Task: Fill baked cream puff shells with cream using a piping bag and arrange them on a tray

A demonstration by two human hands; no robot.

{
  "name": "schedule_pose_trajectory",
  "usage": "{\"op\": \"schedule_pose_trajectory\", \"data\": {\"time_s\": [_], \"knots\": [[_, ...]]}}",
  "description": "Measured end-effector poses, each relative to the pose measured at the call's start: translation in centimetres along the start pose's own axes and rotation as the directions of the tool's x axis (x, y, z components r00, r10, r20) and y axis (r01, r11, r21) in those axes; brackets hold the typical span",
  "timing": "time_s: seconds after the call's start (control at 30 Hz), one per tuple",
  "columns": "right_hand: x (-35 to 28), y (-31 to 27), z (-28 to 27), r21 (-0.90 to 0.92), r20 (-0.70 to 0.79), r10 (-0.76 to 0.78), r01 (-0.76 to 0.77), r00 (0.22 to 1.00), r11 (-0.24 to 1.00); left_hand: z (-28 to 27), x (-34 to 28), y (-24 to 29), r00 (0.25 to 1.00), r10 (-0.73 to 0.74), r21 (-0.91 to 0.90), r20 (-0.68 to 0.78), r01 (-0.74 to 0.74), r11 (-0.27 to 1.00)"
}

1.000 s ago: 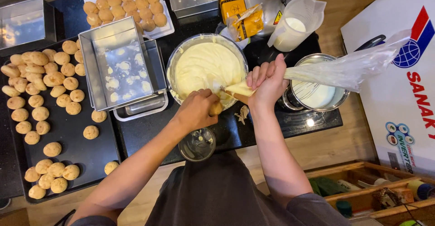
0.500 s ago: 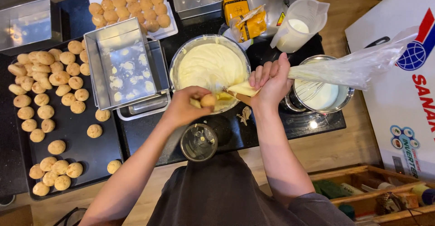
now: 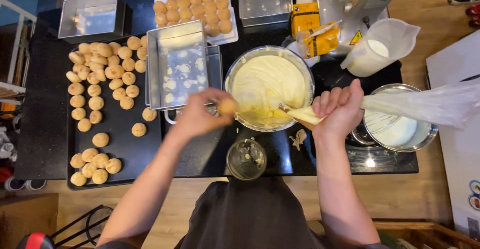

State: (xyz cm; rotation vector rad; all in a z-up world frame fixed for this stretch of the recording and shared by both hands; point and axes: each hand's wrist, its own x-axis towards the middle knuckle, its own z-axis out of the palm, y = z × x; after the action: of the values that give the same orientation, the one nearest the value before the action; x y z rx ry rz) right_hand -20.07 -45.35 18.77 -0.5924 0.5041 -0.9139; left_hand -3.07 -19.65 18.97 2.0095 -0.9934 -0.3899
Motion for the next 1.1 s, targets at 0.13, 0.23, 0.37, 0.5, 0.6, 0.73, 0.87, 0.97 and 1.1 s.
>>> {"op": "schedule_pose_trajectory", "data": {"time_s": [0.13,0.23,0.37,0.5,0.6,0.73,0.87,0.97,1.1], "knots": [[-1.5,0.7,0.7,-0.073,0.044,0.030,-0.027,0.999,0.997,-3.8,1.8,-4.7,0.950,-0.204,0.276,-0.236,0.267,0.923],[-3.0,1.6,1.6,-0.075,0.087,0.083,-0.076,0.993,0.994,-3.7,2.1,-6.5,0.844,-0.503,0.331,-0.185,0.535,0.777],[-6.2,3.7,1.3,-0.311,0.262,0.109,-0.023,0.959,0.950,-3.5,0.4,-7.3,0.864,-0.421,0.369,-0.277,0.500,0.784],[-10.5,5.6,-0.1,-0.634,0.546,0.409,0.042,0.731,0.772,-5.2,-2.0,-6.3,0.849,-0.289,0.058,-0.442,0.349,0.935],[-12.6,6.5,-0.8,-0.831,0.506,0.585,0.177,0.634,0.527,-5.5,-3.0,-4.6,0.870,-0.273,-0.201,-0.412,0.206,0.958],[-13.1,5.5,-2.0,-0.489,0.823,0.436,0.844,0.363,0.220,-5.1,-5.9,-1.9,0.839,-0.345,-0.503,-0.422,0.101,0.859],[-13.4,4.6,-2.5,-0.525,0.801,0.457,0.821,0.387,0.225,-3.7,-8.0,-1.3,0.797,-0.371,-0.510,-0.476,0.094,0.855],[-13.3,4.2,-3.4,-0.514,0.807,0.440,0.835,0.394,0.195,-2.2,-9.3,-1.8,0.775,-0.409,-0.564,-0.481,0.083,0.821],[-13.1,4.6,-4.6,-0.512,0.804,0.453,0.836,0.385,0.199,-0.1,-10.6,-2.1,0.754,-0.456,-0.581,-0.472,0.122,0.804]]}}
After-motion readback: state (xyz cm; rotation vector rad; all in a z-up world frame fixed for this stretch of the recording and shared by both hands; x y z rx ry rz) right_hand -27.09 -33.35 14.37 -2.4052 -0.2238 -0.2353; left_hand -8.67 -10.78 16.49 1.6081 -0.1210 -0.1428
